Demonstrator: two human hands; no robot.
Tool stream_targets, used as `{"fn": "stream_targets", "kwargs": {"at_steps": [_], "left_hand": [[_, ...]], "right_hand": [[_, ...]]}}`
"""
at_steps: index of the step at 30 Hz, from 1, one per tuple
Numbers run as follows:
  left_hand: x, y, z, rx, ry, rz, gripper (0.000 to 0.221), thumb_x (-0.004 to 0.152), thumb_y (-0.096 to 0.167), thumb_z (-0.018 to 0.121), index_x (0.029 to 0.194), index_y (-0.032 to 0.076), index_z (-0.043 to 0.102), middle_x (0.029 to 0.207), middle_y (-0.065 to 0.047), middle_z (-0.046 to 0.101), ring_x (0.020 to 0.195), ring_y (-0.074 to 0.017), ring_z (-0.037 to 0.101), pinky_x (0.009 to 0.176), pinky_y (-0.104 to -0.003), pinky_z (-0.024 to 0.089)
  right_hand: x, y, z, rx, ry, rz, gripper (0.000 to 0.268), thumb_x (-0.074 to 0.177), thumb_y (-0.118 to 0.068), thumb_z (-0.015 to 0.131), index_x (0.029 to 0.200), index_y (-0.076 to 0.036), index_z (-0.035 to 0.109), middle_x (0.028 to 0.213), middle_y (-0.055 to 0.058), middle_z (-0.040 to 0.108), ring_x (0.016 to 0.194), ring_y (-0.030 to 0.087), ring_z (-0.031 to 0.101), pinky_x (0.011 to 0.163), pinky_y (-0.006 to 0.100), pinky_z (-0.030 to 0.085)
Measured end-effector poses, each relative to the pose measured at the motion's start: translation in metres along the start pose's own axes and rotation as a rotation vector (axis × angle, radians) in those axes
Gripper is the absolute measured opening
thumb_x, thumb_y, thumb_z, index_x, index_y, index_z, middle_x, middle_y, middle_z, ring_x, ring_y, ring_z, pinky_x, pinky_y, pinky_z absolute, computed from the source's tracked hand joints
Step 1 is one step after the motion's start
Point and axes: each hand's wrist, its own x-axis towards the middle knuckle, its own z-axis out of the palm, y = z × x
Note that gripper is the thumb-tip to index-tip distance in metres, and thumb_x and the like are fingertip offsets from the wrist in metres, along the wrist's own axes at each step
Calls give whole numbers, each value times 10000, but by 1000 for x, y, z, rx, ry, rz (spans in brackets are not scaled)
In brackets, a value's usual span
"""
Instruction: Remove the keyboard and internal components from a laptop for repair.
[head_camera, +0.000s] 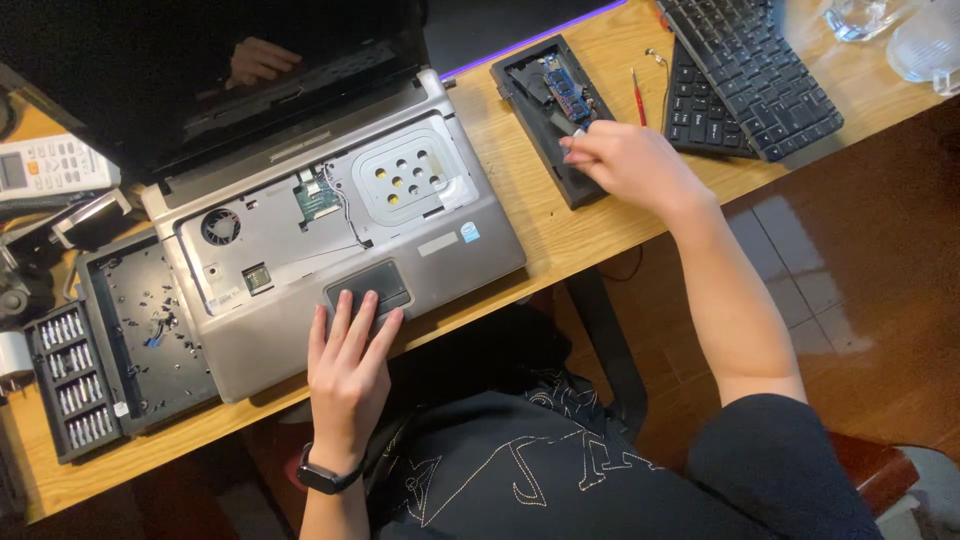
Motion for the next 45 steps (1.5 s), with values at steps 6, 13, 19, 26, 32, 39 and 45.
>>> {"fn": "stream_targets", "kwargs": {"at_steps": [6, 13, 19, 26, 32, 39, 45], "left_hand": [[8, 3, -10, -106, -15, -56, 355, 868, 2, 704, 1207, 103, 730, 1322, -146, 679, 1305, -383, 602, 1143, -568, 410], [36, 13, -22, -515, 52, -100, 262, 933, 62, 739, 1193, 69, 713, 1216, -93, 733, 1129, -274, 692, 1093, -471, 500], [53, 22, -12, -1084, 86, -411, 330, 1007, 43, 693, 1336, 39, 669, 1121, -94, 770, 1012, -126, 737, 926, -278, 579], [45, 20, 2, -1380, 91, -539, 307, 1019, 24, 672, 1323, -21, 668, 1043, -62, 733, 947, -112, 710, 868, -258, 573], [43, 19, 4, -1352, 101, -595, 260, 1032, 4, 634, 1283, -40, 683, 1092, -72, 730, 986, -128, 707, 906, -273, 558], [41, 20, 10, -1431, 165, -697, 294, 1015, 19, 629, 1301, -38, 664, 1089, -93, 733, 943, -130, 704, 891, -278, 570], [43, 25, 13, -1339, 169, -726, 264, 997, 10, 662, 1253, -43, 696, 1044, -50, 711, 921, -115, 699, 845, -254, 551]], "right_hand": [[-7, -12, -3, 582, 294, 153, 163, 1068, -127, 645, 1100, -7, 751, 874, 83, 703, 696, 157, 586, 609, 304, 445], [1, -100, -7, 1562, 183, 423, 223, 1039, -98, 594, 1037, 78, 730, 843, 123, 725, 444, 18, 371, 415, 219, 274], [1, -168, 15, 1510, -7, 315, 222, 1018, -80, 605, 1073, 90, 736, 898, 178, 767, 482, -14, 382, 443, 187, 300], [4, -187, 25, 1490, -85, 374, 212, 992, -71, 627, 1098, 73, 740, 863, 161, 770, 452, -47, 359, 398, 155, 236], [1, -192, 40, 1590, -92, 364, 199, 1018, -64, 617, 1148, 40, 727, 869, 127, 770, 473, -41, 376, 416, 163, 243], [-1, -193, 47, 1562, -134, 274, 199, 1044, -74, 612, 1201, 8, 703, 928, 53, 732, 620, -20, 466, 543, 172, 348], [-4, -198, 42, 1321, 2, 146, 214, 1038, -54, 627, 1231, 9, 695, 1032, 46, 725, 922, 67, 668, 811, 224, 549]]}}
